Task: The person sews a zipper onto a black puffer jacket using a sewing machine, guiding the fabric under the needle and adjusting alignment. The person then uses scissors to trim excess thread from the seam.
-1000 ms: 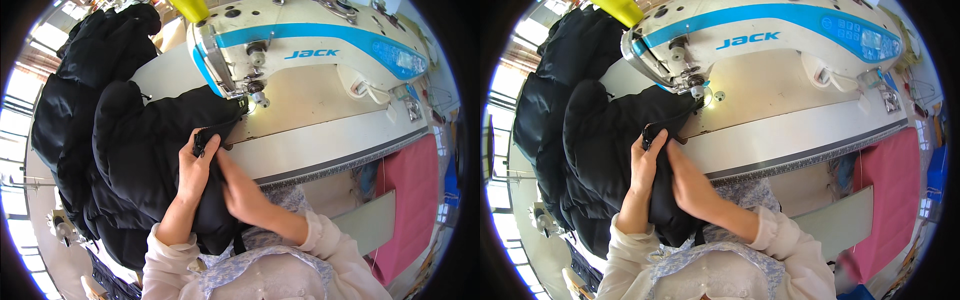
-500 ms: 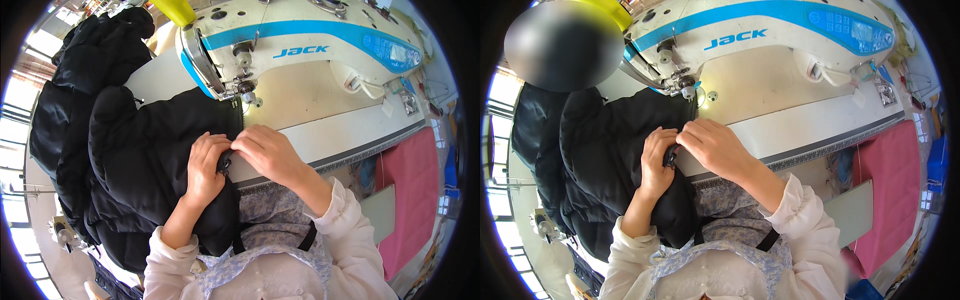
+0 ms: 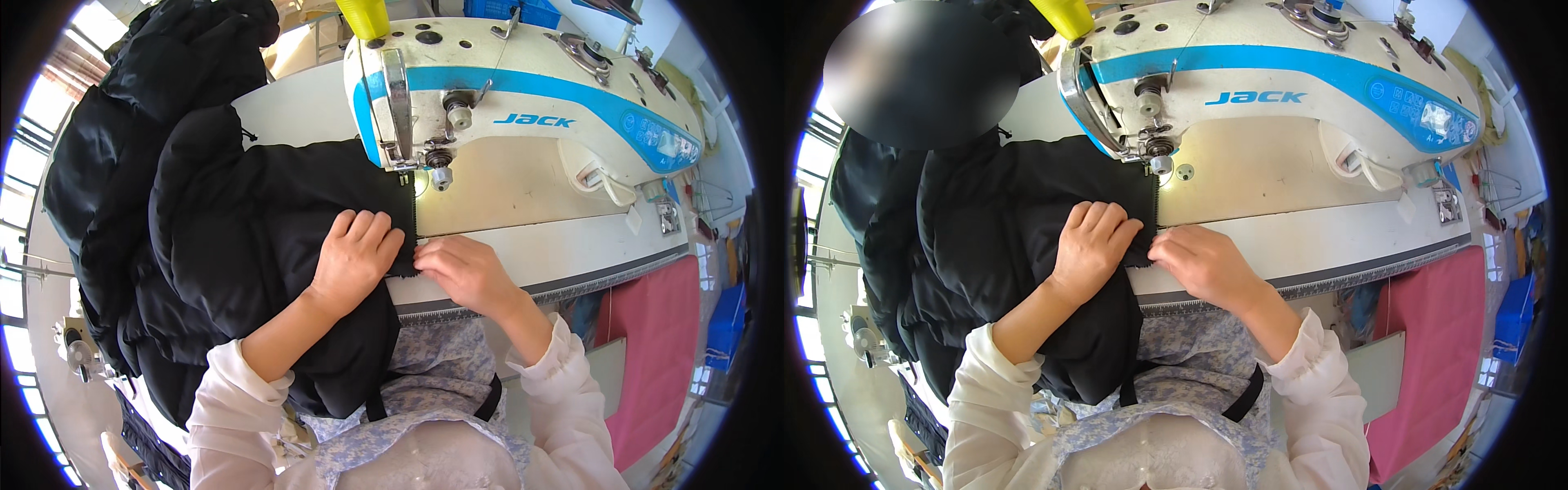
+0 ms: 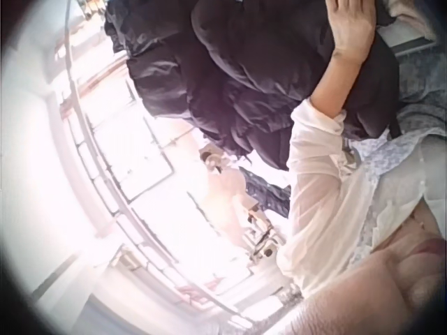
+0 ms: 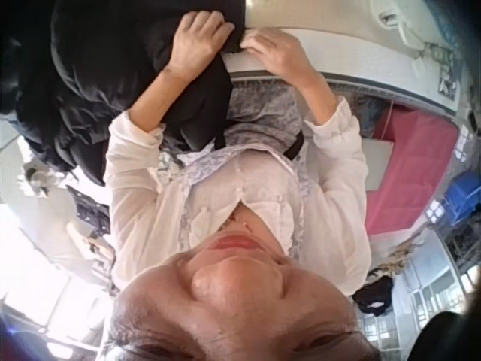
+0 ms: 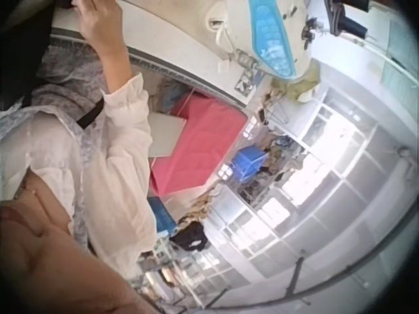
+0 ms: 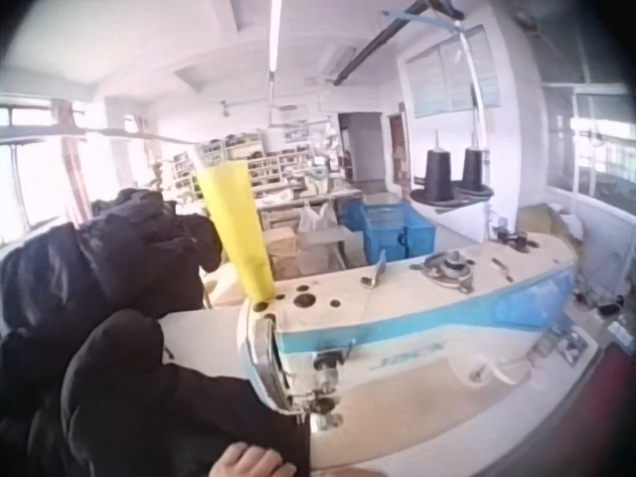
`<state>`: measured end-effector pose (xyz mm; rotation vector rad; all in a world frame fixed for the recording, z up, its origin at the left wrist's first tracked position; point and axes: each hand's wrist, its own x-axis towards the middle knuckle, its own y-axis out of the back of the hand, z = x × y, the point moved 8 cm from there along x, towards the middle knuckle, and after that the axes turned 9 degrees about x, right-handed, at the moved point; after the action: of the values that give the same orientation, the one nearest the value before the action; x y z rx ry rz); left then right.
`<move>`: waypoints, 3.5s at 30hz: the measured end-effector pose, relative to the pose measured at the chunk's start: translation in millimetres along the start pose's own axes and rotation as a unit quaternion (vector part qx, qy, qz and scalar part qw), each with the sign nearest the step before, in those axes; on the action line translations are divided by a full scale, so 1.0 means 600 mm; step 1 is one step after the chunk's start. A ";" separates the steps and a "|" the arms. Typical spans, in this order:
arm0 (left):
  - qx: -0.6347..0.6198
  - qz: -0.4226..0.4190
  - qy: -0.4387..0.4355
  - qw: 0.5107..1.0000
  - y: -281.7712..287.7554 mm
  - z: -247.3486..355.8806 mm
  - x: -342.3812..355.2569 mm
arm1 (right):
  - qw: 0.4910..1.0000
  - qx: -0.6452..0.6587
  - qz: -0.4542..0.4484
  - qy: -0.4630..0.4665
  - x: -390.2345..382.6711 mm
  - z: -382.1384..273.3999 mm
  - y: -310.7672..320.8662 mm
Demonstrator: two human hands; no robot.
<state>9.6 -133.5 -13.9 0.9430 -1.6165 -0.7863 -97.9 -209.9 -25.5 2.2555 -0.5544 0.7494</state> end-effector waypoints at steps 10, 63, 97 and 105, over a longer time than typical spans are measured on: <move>-0.227 -0.154 -0.033 0.961 0.031 -0.011 -0.023 | 0.987 -0.066 -0.141 0.038 -0.019 -0.014 -0.029; -0.261 -0.036 -0.050 0.963 -0.087 -0.117 0.037 | 0.988 -0.109 -0.108 -0.011 0.055 0.048 -0.014; 0.295 -0.159 0.130 0.933 0.044 -0.266 -0.077 | 0.736 0.334 -0.214 -0.549 -0.248 -0.097 -0.234; -0.142 -0.011 0.139 0.980 0.047 0.057 -0.088 | 0.850 0.198 -0.260 -0.413 -0.192 -0.128 -0.163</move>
<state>-22.0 -72.7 -21.6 0.8246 -1.2169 -0.8365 -155.0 -69.1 -100.1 2.8861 -0.1191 -0.4727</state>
